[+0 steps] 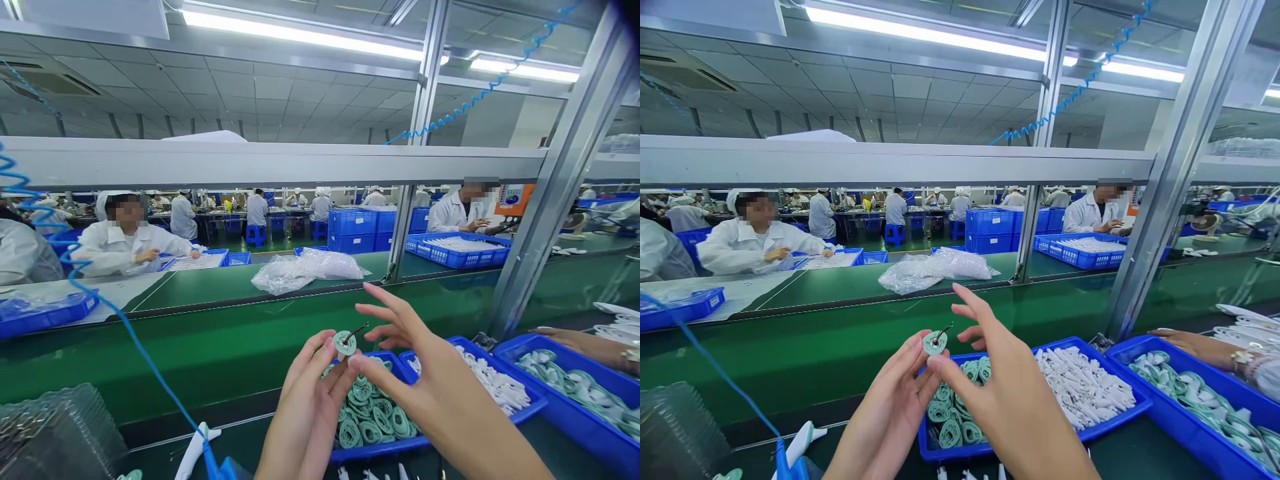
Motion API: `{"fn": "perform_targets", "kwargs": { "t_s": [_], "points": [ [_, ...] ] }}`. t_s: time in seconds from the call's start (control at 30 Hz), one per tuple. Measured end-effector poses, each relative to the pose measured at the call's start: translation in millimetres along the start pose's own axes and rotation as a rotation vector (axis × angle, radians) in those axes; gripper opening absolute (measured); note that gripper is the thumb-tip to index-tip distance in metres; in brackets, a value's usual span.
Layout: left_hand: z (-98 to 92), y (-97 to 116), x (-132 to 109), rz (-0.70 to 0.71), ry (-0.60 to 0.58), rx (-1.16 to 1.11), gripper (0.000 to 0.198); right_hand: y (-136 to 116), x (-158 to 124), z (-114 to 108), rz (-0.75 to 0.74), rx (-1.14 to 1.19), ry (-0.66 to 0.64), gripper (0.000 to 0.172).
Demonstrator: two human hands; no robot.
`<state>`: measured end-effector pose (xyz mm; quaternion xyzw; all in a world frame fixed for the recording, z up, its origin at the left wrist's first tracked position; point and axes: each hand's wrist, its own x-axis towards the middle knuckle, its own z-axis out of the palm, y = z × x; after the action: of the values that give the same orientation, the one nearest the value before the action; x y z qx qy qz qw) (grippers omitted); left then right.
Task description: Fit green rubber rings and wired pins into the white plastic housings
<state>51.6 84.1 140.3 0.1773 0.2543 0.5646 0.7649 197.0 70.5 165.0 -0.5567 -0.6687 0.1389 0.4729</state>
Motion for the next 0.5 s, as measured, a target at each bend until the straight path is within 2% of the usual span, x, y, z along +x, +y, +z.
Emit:
{"fn": "perform_targets", "kwargs": {
  "t_s": [0.07,0.13,0.2,0.33,0.43,0.5],
  "points": [
    [-0.3,-0.2,-0.3,-0.027,-0.032,0.001,0.008,0.9,0.3,0.6,0.063,0.005,-0.083,0.076],
    [-0.8,-1.4,-0.8,-0.036,-0.074,0.009,0.005,-0.3,0.3,1.8,0.104,0.033,-0.143,0.066],
    [-0.8,-4.0,-1.5,-0.028,-0.098,0.035,0.008,-2.7,-1.4,2.1,0.108,0.05,-0.138,0.056],
    [1.0,-13.1,-3.4,-0.04,-0.152,0.178,0.017,-6.3,-13.7,-4.4,0.136,0.043,-0.103,0.048],
    [2.0,-20.0,-4.9,-0.083,-0.218,0.356,0.028,-4.2,-28.6,-18.8,0.154,0.027,-0.08,0.044],
    [1.0,-21.8,-5.4,-0.073,-0.223,0.526,0.041,3.8,-38.2,-35.4,0.156,-0.033,-0.057,0.042]
  ]
}}
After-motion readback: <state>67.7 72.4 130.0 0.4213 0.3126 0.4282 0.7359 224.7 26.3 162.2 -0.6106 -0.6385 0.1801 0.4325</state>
